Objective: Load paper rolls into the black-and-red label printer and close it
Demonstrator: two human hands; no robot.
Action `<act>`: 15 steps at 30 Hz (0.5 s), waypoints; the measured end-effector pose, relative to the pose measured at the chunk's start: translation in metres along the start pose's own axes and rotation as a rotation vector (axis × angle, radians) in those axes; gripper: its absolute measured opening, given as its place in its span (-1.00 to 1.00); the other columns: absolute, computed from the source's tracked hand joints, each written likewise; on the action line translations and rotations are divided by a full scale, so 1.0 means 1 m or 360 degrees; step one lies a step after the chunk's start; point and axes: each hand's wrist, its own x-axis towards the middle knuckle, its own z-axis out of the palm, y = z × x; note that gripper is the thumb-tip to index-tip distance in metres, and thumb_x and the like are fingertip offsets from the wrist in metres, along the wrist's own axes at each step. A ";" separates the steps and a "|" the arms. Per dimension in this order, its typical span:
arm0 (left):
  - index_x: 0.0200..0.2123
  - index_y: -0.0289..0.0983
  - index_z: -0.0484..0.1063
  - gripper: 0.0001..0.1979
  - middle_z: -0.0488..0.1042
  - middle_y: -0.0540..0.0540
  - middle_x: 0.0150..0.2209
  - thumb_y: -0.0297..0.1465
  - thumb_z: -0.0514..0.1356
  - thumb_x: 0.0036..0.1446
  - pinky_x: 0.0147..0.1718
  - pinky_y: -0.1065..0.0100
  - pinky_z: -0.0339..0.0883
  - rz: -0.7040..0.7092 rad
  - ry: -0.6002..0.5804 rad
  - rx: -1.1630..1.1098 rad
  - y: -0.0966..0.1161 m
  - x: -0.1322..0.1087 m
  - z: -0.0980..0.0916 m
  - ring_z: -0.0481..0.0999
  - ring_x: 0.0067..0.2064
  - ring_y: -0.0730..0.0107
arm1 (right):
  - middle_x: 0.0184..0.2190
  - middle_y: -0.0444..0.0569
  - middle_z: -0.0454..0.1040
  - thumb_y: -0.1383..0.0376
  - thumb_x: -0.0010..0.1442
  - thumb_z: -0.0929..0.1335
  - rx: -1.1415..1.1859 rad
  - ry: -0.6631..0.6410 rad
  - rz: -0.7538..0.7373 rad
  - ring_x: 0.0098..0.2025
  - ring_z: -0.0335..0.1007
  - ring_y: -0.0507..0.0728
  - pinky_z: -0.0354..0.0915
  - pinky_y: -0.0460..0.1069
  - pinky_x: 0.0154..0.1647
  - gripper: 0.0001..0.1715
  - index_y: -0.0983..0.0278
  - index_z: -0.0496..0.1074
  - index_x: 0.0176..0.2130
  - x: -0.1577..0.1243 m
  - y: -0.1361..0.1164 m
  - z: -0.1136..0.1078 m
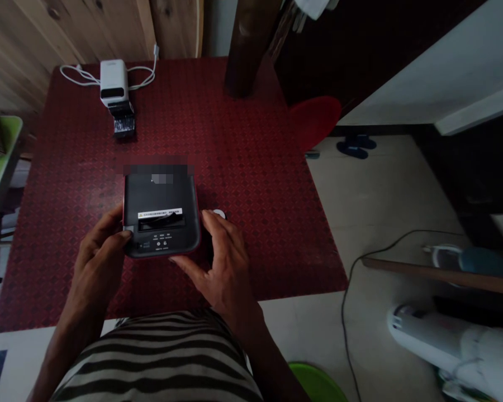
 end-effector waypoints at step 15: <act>0.43 -0.05 0.67 -0.44 0.69 -0.16 0.42 -0.20 0.37 0.41 0.46 -0.11 0.53 0.0101 0.0066 0.0037 -0.007 -0.001 0.006 0.65 0.47 -0.14 | 0.34 0.30 0.73 -0.03 0.47 0.66 0.0117 -0.0115 0.0110 0.37 0.75 0.48 0.69 0.46 0.40 0.06 0.15 0.27 0.66 0.003 -0.004 -0.008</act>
